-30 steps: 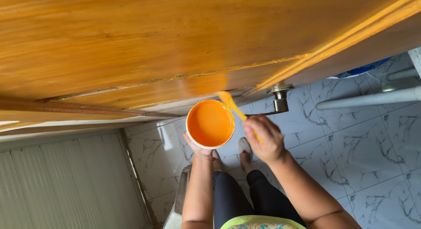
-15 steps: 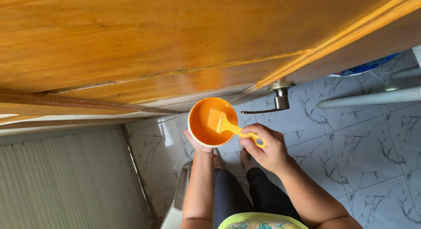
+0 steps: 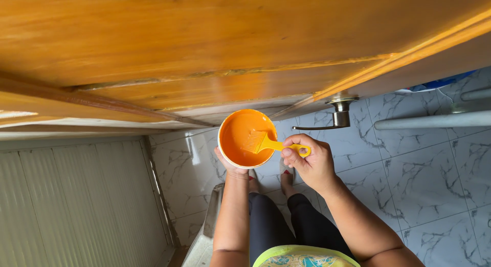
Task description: The person paints a wooden door with orange wood stain using a yellow brush. They hold a container of stain in one hand and apply the stain to the door surface with the other hand, covering the panels and edges.
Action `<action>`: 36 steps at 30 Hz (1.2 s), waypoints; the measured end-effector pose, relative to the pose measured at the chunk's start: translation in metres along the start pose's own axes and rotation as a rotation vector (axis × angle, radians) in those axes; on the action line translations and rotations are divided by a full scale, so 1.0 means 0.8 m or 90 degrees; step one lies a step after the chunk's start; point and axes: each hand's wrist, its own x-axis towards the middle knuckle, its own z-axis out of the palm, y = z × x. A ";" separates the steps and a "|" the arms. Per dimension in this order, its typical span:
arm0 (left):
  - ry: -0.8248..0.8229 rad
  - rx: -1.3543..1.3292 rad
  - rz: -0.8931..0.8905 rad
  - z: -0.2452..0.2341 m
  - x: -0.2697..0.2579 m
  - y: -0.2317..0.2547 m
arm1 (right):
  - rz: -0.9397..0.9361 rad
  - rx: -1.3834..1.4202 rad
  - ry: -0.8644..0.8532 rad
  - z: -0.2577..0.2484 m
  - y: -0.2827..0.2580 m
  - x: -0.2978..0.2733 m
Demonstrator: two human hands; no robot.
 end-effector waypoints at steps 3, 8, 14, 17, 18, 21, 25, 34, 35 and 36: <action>-0.011 0.003 -0.002 -0.008 -0.002 0.013 | -0.007 -0.004 -0.008 0.015 0.000 0.001; 0.007 0.013 0.042 -0.023 -0.007 0.037 | -0.066 0.050 -0.024 0.029 -0.005 0.000; 0.021 0.009 0.090 -0.016 -0.010 0.064 | -0.234 0.037 -0.040 0.049 -0.017 0.006; 0.019 0.021 0.105 -0.015 -0.010 0.078 | -0.332 -0.041 -0.030 0.072 -0.024 0.014; 0.014 0.025 0.110 -0.015 -0.011 0.082 | -0.373 -0.077 -0.023 0.082 -0.026 0.019; 0.007 0.034 0.123 -0.016 -0.014 0.091 | -0.503 -0.175 -0.032 0.112 -0.024 0.042; -0.009 0.051 0.135 -0.015 -0.021 0.092 | -0.555 -0.305 0.007 0.115 -0.009 0.062; 0.000 0.029 0.101 -0.024 -0.013 0.087 | -0.466 -0.383 0.190 0.063 -0.006 0.000; -0.004 0.034 0.098 -0.020 -0.014 0.087 | -0.492 -0.359 0.173 0.071 -0.011 -0.002; -0.011 0.028 0.089 -0.017 -0.016 0.087 | -0.516 -0.336 0.155 0.081 -0.016 -0.002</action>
